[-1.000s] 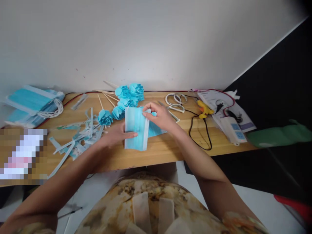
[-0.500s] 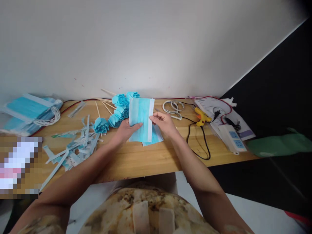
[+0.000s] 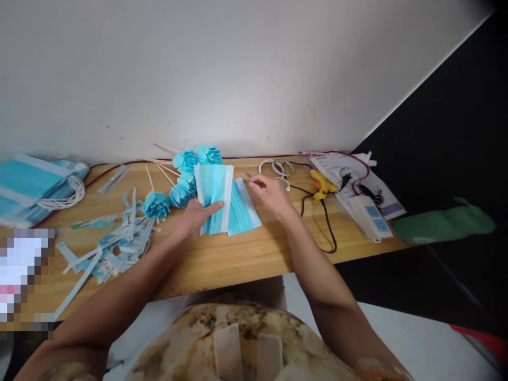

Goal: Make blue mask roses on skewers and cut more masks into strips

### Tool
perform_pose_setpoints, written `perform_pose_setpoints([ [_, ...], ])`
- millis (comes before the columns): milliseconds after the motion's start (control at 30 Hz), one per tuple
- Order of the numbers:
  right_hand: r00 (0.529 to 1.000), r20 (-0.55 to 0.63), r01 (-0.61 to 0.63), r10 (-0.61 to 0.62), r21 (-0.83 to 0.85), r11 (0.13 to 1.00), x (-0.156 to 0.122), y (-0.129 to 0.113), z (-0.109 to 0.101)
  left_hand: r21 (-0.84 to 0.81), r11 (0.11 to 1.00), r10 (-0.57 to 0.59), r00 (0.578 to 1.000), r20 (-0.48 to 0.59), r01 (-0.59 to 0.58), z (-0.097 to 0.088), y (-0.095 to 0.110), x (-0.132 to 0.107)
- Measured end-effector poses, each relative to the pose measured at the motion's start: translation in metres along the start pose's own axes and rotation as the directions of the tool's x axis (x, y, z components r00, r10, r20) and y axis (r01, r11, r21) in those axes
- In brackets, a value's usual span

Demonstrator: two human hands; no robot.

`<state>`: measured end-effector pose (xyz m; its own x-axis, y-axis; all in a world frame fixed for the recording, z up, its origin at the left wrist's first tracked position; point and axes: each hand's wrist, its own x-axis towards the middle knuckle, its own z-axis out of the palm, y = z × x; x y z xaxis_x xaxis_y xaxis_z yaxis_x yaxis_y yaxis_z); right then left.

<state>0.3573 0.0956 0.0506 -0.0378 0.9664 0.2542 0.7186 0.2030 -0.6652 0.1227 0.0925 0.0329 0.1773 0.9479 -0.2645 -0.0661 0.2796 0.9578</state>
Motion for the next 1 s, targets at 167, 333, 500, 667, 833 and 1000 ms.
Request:
perform_pose_setpoints([
  [167,0.989,0.113,-0.013,0.092,-0.558,0.829,0.002,0.017,-0.031,-0.096,0.995,0.0,0.999,0.033,0.003,-0.004,-0.001,0.003],
  [333,0.973,0.171,-0.003,0.157,-0.668,0.744,-0.005,0.024,-0.023,-0.126,0.992,-0.009,0.998,0.062,0.017,-0.006,-0.001,0.005],
  [500,0.975,0.193,0.02,0.112,-0.576,0.817,0.0,0.036,-0.023,-0.128,0.99,-0.055,0.998,0.03,0.058,-0.004,0.007,0.003],
  [667,0.989,0.031,-0.146,0.147,-0.033,0.989,0.003,0.049,-0.046,-0.096,0.994,-0.044,0.998,0.041,0.048,-0.006,0.011,0.003],
  [833,0.984,0.099,-0.179,0.15,0.614,0.769,0.001,0.017,-0.039,-0.148,0.983,-0.107,0.994,0.023,0.109,-0.004,0.014,0.001],
  [1000,0.946,0.258,-0.324,0.195,0.749,0.579,0.009,-0.027,-0.002,-0.076,0.994,-0.073,0.997,0.036,0.076,-0.004,0.007,0.002],
])
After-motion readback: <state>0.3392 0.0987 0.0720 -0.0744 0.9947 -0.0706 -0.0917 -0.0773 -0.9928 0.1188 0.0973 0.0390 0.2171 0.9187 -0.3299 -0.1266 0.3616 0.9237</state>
